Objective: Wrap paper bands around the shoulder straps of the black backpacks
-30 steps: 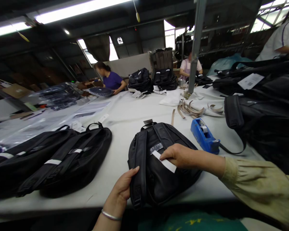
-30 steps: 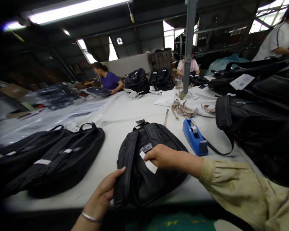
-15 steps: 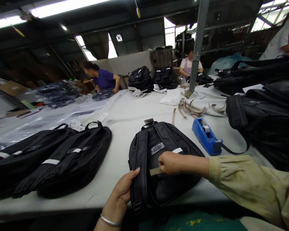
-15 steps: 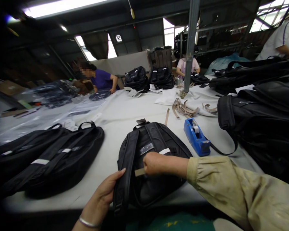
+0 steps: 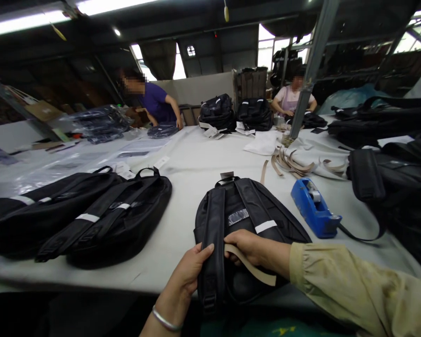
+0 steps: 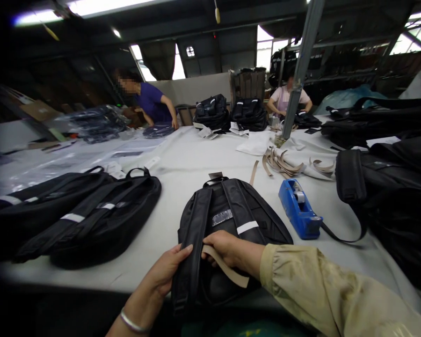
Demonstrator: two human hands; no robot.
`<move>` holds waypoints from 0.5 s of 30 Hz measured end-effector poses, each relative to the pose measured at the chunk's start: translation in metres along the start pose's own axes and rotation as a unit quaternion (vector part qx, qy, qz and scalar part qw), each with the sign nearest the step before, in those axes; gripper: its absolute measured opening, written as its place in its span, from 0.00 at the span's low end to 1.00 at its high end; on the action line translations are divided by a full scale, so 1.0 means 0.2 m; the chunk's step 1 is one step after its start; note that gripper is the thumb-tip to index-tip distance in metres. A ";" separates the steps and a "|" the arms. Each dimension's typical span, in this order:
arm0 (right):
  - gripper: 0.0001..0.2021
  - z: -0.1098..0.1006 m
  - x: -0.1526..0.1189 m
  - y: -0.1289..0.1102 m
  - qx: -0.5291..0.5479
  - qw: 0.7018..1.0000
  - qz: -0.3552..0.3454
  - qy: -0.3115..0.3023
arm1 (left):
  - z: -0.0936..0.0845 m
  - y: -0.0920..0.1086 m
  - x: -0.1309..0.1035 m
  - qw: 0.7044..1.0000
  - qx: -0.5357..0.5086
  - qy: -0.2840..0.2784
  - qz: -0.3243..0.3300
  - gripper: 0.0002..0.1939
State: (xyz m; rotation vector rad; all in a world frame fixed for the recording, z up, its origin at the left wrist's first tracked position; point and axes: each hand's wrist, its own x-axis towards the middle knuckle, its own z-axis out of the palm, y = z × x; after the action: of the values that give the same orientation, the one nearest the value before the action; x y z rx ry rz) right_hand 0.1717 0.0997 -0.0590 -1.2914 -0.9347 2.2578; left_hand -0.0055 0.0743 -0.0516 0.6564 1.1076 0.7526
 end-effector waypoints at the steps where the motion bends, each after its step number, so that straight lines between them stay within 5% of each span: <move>1: 0.17 0.00 -0.01 0.00 0.038 0.999 0.017 -0.009 | 0.00 -0.01 0.01 1.000 0.002 0.004 0.005 0.13; 6: 0.10 0.03 -0.03 0.00 0.001 0.994 0.014 0.104 | 0.03 -0.07 0.05 0.995 0.032 0.076 0.064 0.10; 11: 0.12 0.02 -0.01 0.04 0.041 0.997 -0.033 0.055 | 0.07 -0.15 0.00 0.985 -0.049 0.124 0.109 0.26; 15: 0.17 -0.01 0.00 0.07 0.049 0.997 -0.050 0.022 | 0.10 -0.19 -0.05 0.986 -0.115 0.093 0.076 0.17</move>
State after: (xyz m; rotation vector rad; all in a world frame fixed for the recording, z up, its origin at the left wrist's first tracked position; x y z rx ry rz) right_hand 0.1740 0.0911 -0.0694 -1.2193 -0.8419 2.1629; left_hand 0.0181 0.0418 -0.0689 0.4847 1.1262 1.0737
